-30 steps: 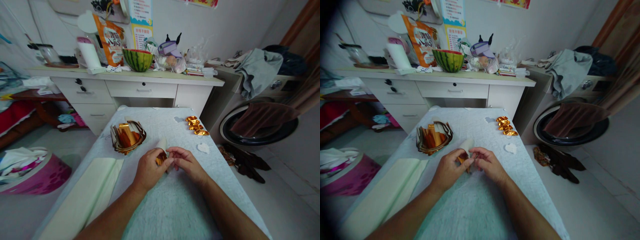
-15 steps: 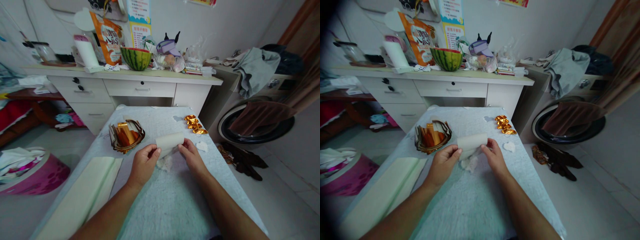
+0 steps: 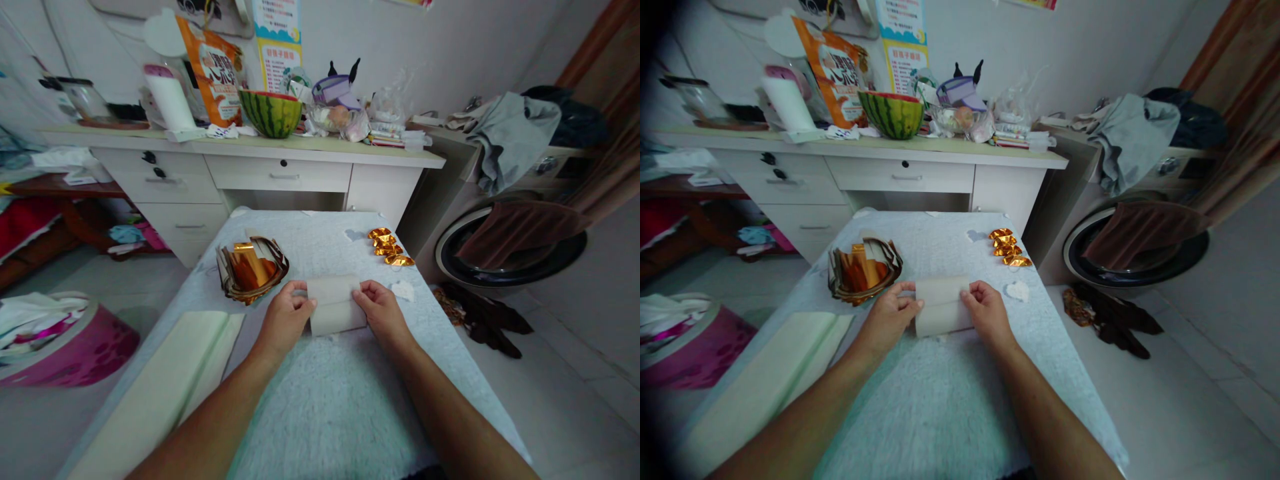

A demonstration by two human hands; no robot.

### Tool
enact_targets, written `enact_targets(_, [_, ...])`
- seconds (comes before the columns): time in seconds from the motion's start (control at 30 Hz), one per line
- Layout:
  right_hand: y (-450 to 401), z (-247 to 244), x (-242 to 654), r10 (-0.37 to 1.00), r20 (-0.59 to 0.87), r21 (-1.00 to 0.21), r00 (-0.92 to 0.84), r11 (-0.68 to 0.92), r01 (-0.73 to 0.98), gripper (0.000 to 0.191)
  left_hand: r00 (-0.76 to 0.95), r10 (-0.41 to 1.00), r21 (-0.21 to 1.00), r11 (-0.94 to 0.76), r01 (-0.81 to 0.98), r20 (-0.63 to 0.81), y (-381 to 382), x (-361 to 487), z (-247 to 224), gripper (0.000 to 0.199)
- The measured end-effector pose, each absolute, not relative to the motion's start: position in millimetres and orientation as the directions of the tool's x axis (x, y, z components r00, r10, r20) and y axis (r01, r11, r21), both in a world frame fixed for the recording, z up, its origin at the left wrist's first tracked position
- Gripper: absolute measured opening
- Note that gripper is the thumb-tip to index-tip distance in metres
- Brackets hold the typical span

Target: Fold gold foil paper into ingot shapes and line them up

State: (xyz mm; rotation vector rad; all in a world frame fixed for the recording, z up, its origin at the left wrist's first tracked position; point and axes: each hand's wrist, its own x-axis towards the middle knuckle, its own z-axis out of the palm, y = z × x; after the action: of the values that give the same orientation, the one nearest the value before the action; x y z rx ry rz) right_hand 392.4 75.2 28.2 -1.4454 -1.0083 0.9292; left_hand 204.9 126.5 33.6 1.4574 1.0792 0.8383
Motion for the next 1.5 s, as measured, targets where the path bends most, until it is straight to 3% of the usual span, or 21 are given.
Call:
enact_targets(0.1, [75.5,25.5,392.6,0.933,0.053,-0.892,0.357,-0.117,0.436,0.015,0.337,0.941,0.927,-0.108,0.359,-0.021,126.5,202.5,30.0,0.040])
enact_targets(0.2, [74.9,25.6,390.5,0.930,0.092,-0.768,0.356,-0.161,0.619,0.007,0.370,0.929,0.784,-0.252,0.568,0.030,124.0,201.3,31.5,0.042])
enact_targets(0.47, [74.2,26.9,382.0,0.940,0.050,-0.555,0.337,-0.254,0.792,0.033,0.483,0.875,0.467,-0.439,0.768,0.028,116.4,201.4,38.8,0.015])
enact_targets(0.63, [70.9,30.2,381.6,0.960,0.033,-0.413,0.277,-0.239,0.879,0.022,0.519,0.853,0.379,-0.500,0.779,0.059,115.5,200.5,37.8,0.013])
enact_targets(0.8, [69.2,31.2,384.9,0.986,0.119,-0.425,0.119,-0.058,0.904,0.011,0.658,0.726,0.440,-0.667,0.601,0.201,119.7,201.6,32.7,0.024])
enact_targets(1.0, [61.8,39.3,392.1,0.983,0.121,-0.499,-0.140,0.182,0.847,0.013,0.749,0.640,0.489,-0.714,0.500,0.169,122.9,202.5,27.7,0.033])
enact_targets(1.2, [54.1,45.5,400.1,0.969,0.019,-0.493,-0.248,0.225,0.840,0.053,0.768,0.631,0.502,-0.703,0.503,0.114,122.0,198.6,38.7,0.029])
enact_targets(1.5, [53.2,45.7,397.6,0.967,0.032,-0.479,-0.251,0.235,0.846,0.035,0.793,0.603,0.540,-0.697,0.472,0.084,123.4,197.2,37.0,0.036])
